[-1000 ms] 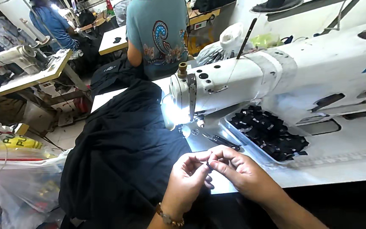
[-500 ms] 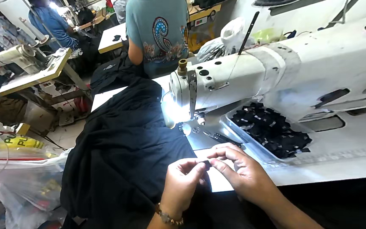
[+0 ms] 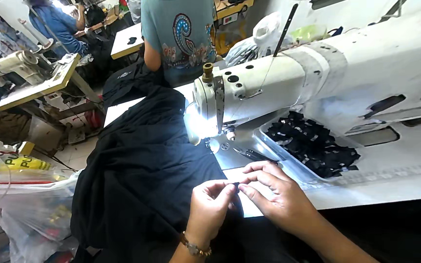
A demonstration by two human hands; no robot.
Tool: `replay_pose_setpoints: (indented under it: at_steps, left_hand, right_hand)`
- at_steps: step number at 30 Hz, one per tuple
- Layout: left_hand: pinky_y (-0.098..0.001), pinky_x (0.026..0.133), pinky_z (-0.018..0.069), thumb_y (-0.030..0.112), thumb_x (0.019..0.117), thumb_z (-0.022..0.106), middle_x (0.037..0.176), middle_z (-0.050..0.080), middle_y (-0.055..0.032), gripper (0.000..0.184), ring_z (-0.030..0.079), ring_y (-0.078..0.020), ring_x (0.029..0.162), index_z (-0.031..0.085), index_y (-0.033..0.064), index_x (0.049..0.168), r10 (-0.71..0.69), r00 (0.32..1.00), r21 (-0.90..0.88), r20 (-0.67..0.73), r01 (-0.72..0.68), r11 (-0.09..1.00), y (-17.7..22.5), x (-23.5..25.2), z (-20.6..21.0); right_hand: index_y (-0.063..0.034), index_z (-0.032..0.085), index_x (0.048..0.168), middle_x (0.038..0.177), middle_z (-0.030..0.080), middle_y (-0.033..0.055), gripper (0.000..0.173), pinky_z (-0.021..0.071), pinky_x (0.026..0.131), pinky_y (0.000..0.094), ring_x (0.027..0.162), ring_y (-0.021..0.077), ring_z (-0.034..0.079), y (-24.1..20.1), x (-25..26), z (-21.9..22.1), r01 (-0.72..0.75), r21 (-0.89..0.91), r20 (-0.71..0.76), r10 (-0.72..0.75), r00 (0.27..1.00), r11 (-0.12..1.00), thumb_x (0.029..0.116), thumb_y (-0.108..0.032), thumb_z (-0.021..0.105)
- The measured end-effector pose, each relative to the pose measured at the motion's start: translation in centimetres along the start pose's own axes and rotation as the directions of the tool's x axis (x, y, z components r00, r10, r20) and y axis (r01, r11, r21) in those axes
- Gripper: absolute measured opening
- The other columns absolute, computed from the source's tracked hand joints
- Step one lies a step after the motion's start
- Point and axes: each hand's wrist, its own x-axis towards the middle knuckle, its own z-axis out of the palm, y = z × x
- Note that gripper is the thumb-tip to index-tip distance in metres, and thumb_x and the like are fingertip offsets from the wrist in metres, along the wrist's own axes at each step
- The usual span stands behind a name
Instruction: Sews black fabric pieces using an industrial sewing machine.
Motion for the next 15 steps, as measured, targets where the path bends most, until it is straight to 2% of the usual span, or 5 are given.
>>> replay_pose_setpoints:
  at_steps: [6,9,11,12,15]
  left_hand:
    - [-0.0286,0.064,0.0588,0.002,0.0957,0.066,0.08,0.071,-0.0126,0.011,0.067,-0.0151,0.066,0.073,-0.0046,0.1,0.012,1.0,0.067,-0.003,-0.012,0.998,-0.2,0.0,-0.1]
    - [-0.026,0.064,0.0599,0.007,0.0963,0.068,0.083,0.073,-0.0065,0.011,0.069,-0.0109,0.068,0.076,0.0017,0.1,0.17,0.985,0.364,0.003,-0.159,0.918,0.5,0.6,-0.7]
    - [-0.0231,0.08,0.0581,0.013,0.0994,0.063,0.096,0.074,-0.0002,0.015,0.069,-0.0053,0.087,0.076,0.0082,0.104,0.426,0.903,0.696,0.058,-0.342,0.631,0.6,2.6,-1.9]
    - [-0.0313,0.094,0.0556,0.012,0.0997,0.061,0.106,0.074,-0.0036,0.019,0.069,-0.0119,0.102,0.076,0.007,0.11,0.516,0.845,0.8,0.138,-0.402,0.444,0.3,4.0,-2.8]
    - [-0.0537,0.106,0.043,0.023,0.1004,0.061,0.129,0.068,-0.0066,0.03,0.059,-0.0277,0.124,0.073,0.0117,0.125,0.461,0.824,0.907,0.33,-0.411,0.086,-0.7,7.0,-4.8]
  right_hand:
    - [-0.0193,0.071,0.083,0.109,0.064,-0.0048,0.018,0.0496,0.092,0.0333,0.108,0.0097,0.059,0.2,0.1,0.3,0.046,-0.061,0.03,-0.044,0.999,0.997,0.091,-0.028,0.058]
    - [-0.0197,0.071,0.083,0.108,0.064,-0.0056,0.015,0.0516,0.09,0.0273,0.106,0.0073,0.06,0.4,0.9,0.2,-0.001,-0.033,0.084,0.004,0.996,0.999,0.0886,-0.029,0.06]
    - [-0.0127,0.071,0.086,0.102,0.067,0.0002,0.011,0.0552,0.079,0.0275,0.092,0.0083,0.064,0.4,2.4,0.0,-0.096,0.004,0.125,0.095,0.988,0.995,0.0885,-0.021,0.063]
    - [-0.0076,0.071,0.09,0.097,0.068,0.0035,0.009,0.0568,0.073,0.0304,0.084,0.0106,0.066,0.4,3.5,-0.2,-0.186,0.033,0.16,0.179,0.971,0.982,0.0917,-0.014,0.065]
    - [-0.0015,0.065,0.098,0.076,0.067,0.0058,0.01,0.0564,0.056,0.0268,0.057,0.0103,0.063,0.7,7.8,1.0,-0.586,0.153,0.278,0.534,0.798,0.796,0.1025,-0.009,0.061]
